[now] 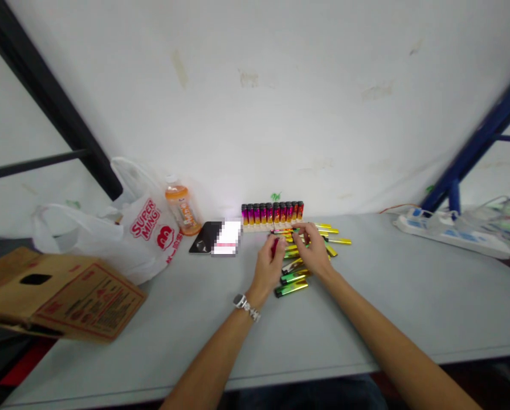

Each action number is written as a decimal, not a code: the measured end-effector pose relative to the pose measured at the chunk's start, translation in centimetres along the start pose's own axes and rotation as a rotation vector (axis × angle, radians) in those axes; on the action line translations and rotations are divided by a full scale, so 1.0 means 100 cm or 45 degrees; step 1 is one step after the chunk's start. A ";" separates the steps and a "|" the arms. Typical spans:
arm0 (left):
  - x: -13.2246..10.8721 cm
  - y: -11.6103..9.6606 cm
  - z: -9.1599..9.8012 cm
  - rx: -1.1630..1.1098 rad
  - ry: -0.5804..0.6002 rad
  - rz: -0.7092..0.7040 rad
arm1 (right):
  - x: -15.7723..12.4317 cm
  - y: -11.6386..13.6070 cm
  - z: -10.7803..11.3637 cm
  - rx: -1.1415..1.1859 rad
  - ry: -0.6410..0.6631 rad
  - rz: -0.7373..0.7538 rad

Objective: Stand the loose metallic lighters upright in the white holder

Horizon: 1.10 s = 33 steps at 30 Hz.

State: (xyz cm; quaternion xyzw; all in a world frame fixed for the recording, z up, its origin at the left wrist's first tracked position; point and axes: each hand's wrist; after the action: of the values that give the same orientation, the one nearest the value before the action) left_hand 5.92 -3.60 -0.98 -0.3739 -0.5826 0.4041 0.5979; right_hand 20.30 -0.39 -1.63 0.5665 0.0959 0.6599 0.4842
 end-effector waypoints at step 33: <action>0.000 -0.003 0.011 0.464 -0.029 -0.081 | -0.010 0.002 -0.007 0.036 0.120 -0.037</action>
State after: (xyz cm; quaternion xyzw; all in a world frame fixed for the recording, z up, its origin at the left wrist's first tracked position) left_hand 4.85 -3.77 -0.68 -0.2361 -0.5180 0.4881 0.6616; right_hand 19.50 -0.93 -2.34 0.5399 0.1361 0.6774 0.4807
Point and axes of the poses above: each hand's wrist, its own x-axis towards the middle knuckle, its own z-axis out of the back of the hand, y = z × x, and after that the axes turned 3 degrees about -y, right-handed
